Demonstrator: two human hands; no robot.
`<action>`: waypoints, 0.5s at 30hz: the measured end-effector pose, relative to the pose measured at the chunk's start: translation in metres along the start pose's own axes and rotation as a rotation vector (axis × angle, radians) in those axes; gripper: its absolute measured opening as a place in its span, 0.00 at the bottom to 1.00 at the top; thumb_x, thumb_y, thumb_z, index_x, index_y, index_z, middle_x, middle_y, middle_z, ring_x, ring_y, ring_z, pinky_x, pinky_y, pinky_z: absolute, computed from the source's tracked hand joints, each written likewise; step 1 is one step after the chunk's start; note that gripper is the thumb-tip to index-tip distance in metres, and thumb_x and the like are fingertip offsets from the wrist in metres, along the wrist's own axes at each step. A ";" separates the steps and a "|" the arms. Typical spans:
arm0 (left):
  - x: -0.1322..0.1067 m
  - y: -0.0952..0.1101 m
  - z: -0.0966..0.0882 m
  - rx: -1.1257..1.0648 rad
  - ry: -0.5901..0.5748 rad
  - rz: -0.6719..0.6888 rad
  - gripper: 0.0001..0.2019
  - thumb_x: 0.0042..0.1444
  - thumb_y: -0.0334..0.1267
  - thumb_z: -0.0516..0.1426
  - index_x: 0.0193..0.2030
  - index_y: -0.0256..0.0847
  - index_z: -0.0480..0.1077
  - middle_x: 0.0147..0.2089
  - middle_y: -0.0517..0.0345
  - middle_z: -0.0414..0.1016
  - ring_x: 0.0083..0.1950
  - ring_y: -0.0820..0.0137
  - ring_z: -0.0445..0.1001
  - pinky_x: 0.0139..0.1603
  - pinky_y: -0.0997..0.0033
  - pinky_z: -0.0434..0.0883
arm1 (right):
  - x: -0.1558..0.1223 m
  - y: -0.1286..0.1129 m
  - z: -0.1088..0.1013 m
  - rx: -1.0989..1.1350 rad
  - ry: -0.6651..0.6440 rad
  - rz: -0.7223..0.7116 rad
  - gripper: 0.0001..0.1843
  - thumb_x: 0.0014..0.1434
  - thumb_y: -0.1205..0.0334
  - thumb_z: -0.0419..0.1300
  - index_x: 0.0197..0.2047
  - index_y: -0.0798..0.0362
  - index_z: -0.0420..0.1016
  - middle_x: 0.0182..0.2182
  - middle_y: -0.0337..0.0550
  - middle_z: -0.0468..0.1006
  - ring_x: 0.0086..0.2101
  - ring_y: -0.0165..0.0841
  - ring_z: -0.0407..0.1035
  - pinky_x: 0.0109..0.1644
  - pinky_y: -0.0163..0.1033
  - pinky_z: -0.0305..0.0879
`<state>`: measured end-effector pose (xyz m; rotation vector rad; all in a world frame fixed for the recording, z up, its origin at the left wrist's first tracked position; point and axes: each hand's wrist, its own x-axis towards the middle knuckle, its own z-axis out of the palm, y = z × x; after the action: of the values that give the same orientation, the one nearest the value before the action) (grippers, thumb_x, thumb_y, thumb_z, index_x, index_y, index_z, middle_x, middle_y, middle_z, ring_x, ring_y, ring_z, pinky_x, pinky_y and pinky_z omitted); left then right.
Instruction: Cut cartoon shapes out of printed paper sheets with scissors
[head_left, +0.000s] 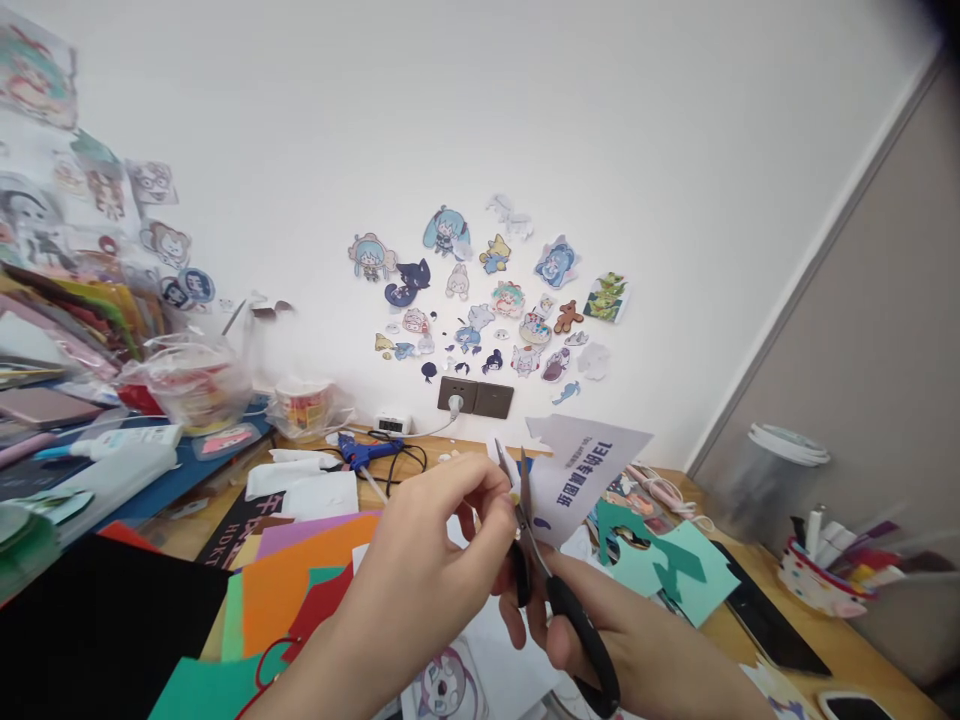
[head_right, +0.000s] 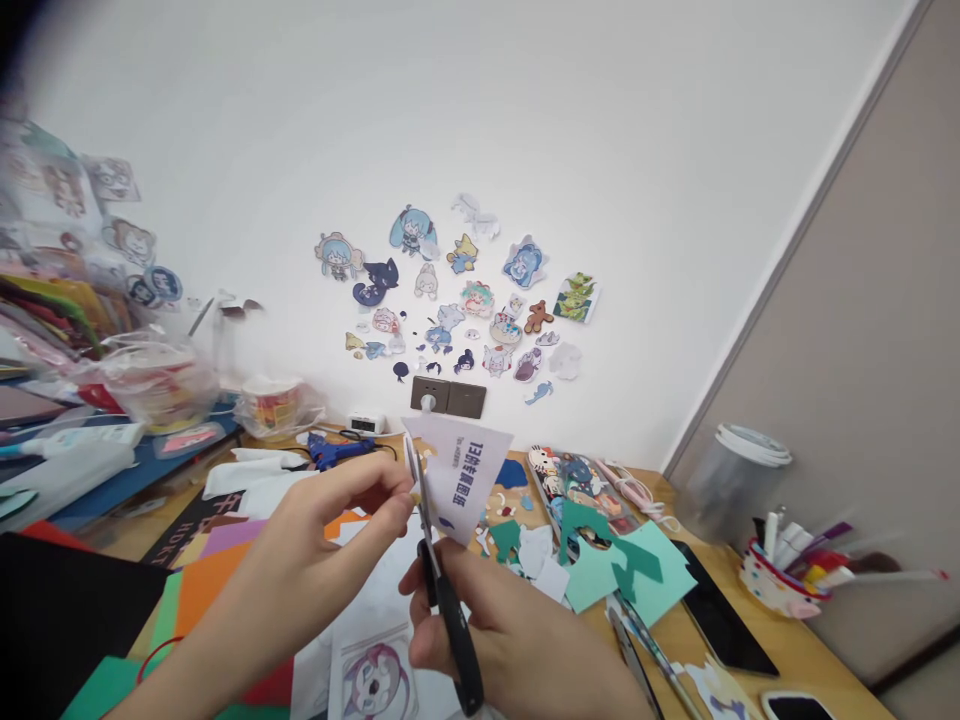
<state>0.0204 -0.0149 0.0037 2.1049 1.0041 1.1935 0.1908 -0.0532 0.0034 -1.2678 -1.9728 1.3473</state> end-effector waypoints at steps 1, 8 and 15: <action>0.000 0.000 0.000 0.002 0.004 0.005 0.07 0.55 0.32 0.48 0.27 0.42 0.62 0.25 0.65 0.66 0.28 0.74 0.64 0.29 0.77 0.61 | 0.000 0.002 0.000 -0.011 -0.006 -0.020 0.12 0.57 0.55 0.55 0.40 0.52 0.63 0.32 0.38 0.64 0.31 0.29 0.56 0.34 0.34 0.56; 0.000 0.002 0.000 0.006 0.033 0.021 0.07 0.55 0.31 0.48 0.26 0.41 0.62 0.25 0.65 0.66 0.28 0.74 0.64 0.28 0.77 0.61 | 0.002 0.008 0.004 -0.030 -0.027 -0.065 0.31 0.50 0.32 0.47 0.39 0.52 0.61 0.32 0.38 0.60 0.30 0.30 0.53 0.33 0.35 0.54; 0.000 0.002 -0.001 -0.017 0.045 0.024 0.07 0.54 0.31 0.49 0.26 0.41 0.62 0.24 0.65 0.66 0.27 0.75 0.64 0.26 0.77 0.61 | 0.003 0.009 0.005 -0.086 -0.004 -0.070 0.31 0.51 0.32 0.44 0.40 0.52 0.61 0.32 0.39 0.61 0.31 0.31 0.54 0.35 0.37 0.56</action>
<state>0.0204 -0.0155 0.0056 2.0917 0.9872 1.2616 0.1899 -0.0518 -0.0073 -1.2226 -2.0787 1.2444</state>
